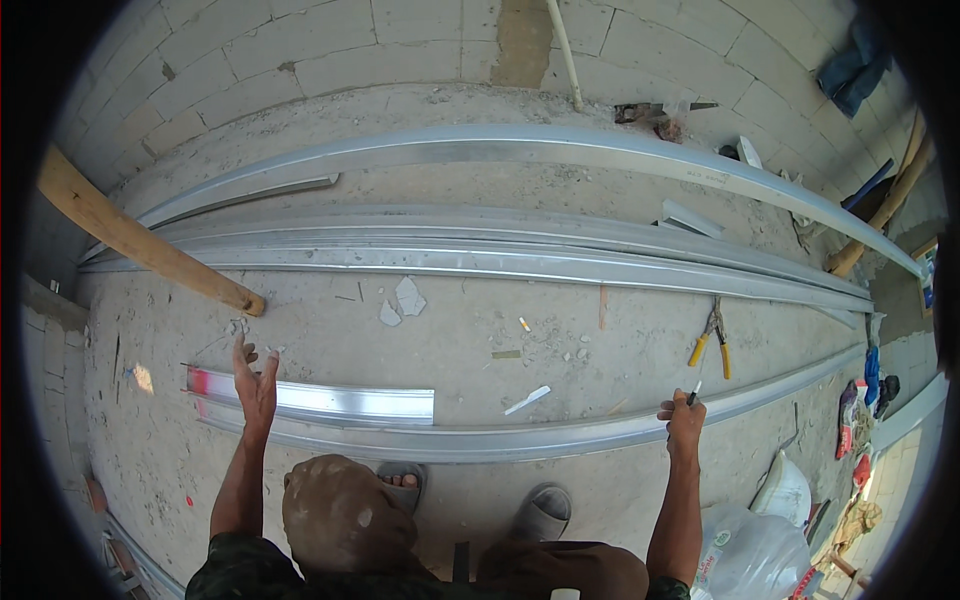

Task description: The person measures a metal stud with a pencil, marks the cutting point, and then cuts through the metal using shears.

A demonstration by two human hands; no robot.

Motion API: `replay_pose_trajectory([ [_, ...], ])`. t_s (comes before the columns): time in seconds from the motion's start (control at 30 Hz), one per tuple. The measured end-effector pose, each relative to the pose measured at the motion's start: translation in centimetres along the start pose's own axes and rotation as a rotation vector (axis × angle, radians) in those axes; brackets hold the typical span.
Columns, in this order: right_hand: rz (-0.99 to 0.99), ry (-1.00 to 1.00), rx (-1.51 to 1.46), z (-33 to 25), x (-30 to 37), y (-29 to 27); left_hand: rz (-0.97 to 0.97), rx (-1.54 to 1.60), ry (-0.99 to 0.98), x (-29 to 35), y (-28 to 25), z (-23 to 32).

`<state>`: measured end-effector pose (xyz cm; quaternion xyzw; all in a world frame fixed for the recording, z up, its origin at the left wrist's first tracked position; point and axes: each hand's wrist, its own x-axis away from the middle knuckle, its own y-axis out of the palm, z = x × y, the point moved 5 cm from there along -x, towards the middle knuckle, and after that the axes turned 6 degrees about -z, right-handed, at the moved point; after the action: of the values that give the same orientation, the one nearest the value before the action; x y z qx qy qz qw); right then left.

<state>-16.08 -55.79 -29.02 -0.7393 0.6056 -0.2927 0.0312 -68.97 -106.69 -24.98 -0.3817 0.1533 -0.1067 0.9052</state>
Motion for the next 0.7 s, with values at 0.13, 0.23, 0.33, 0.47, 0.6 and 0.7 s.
replay_pose_trajectory([
  [0.13,-0.081,-0.152,-0.116,-9.7,2.7,3.5,-0.145,0.037,0.562,-6.5,6.7,16.8],
  [0.23,-0.109,-0.476,0.058,-14.1,2.9,6.8,-0.142,-0.119,0.933,-10.7,11.3,27.1],
  [0.33,0.088,-0.971,0.735,-19.6,4.9,8.5,-0.191,-0.245,1.026,-13.8,15.8,34.8],
  [0.47,-0.133,-0.775,0.679,-21.1,3.1,11.7,-0.297,-0.378,0.997,-16.5,19.6,39.3],
  [0.6,-0.475,-0.645,0.001,-22.4,3.9,15.0,-0.448,-0.414,0.917,-17.7,22.1,40.7],
  [0.7,-0.474,-0.862,-0.242,-24.5,3.9,16.6,-0.55,-0.432,0.872,-18.0,23.5,40.9],
])
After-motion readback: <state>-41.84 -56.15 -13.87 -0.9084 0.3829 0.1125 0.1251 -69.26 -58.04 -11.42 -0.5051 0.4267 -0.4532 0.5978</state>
